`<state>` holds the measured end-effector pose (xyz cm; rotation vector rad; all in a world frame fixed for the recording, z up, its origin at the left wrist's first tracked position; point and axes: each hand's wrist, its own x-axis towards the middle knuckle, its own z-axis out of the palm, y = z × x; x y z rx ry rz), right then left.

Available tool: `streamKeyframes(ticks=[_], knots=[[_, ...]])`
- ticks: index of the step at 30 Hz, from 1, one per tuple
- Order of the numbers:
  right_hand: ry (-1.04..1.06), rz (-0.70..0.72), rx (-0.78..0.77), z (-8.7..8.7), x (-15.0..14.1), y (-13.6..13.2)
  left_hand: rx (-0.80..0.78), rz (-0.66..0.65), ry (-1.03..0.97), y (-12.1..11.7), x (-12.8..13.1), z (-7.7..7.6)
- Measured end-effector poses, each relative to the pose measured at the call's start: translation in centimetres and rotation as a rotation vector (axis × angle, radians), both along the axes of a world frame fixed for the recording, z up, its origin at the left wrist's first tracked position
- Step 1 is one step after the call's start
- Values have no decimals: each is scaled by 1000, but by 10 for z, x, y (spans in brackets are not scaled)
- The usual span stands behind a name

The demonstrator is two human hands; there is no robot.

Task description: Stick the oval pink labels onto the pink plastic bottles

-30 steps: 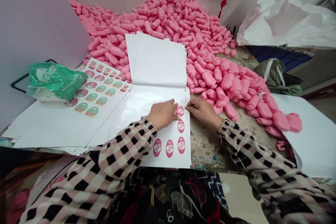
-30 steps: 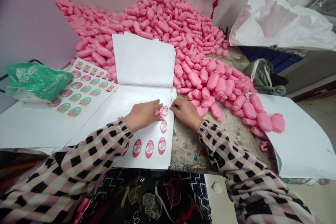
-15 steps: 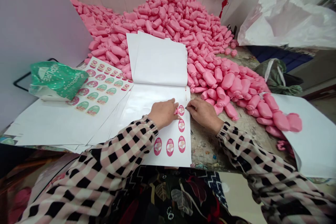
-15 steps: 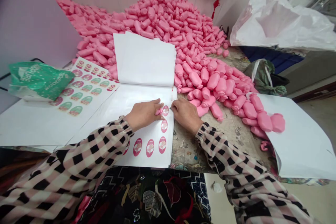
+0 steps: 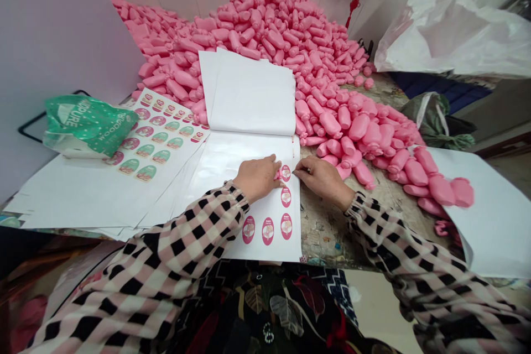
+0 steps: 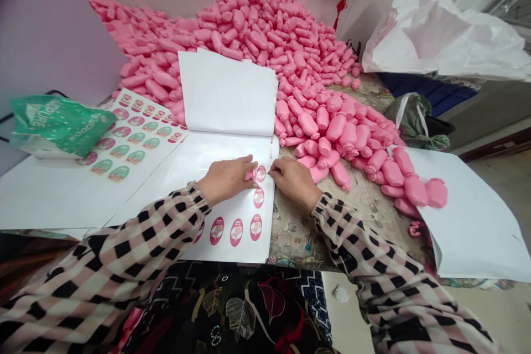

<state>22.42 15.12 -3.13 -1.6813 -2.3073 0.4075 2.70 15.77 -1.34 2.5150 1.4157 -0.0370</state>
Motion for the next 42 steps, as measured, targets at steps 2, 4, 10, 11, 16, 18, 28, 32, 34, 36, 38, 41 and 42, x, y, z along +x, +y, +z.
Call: streamKeyframes(ticks=[2,4,10,11,16,18,28,32,34,36,38,41,42], knots=[[68,-24,-9,-5,0,-1,-10,4,2,0,0,1],[130,-75,-6,-9,-1,-4,-20,8,4,0,1,2],[213,-231,48,-19,-11,-13,-24,14,10,1,1,1],[213,-236,58,-20,-12,-13,-23,13,11,1,1,1],[162,-211,77,-18,-16,-5,-11,6,13,1,1,1],[130,-194,76,-16,-16,-2,-6,1,11,1,0,0],[100,-70,52,-12,-2,-3,17,-4,11,2,-1,-6],[109,-62,32,-11,-1,-1,23,-10,11,2,0,-5],[131,-53,11,-10,-1,1,26,-12,10,3,-1,-6],[164,-46,-29,-9,-1,2,31,-10,7,3,-1,-7],[197,-49,-80,-10,0,3,33,-5,3,3,-1,-9],[226,-84,-121,-13,0,2,32,2,-3,4,-1,-11],[227,-100,-117,-13,0,0,30,3,-5,3,-1,-11]])
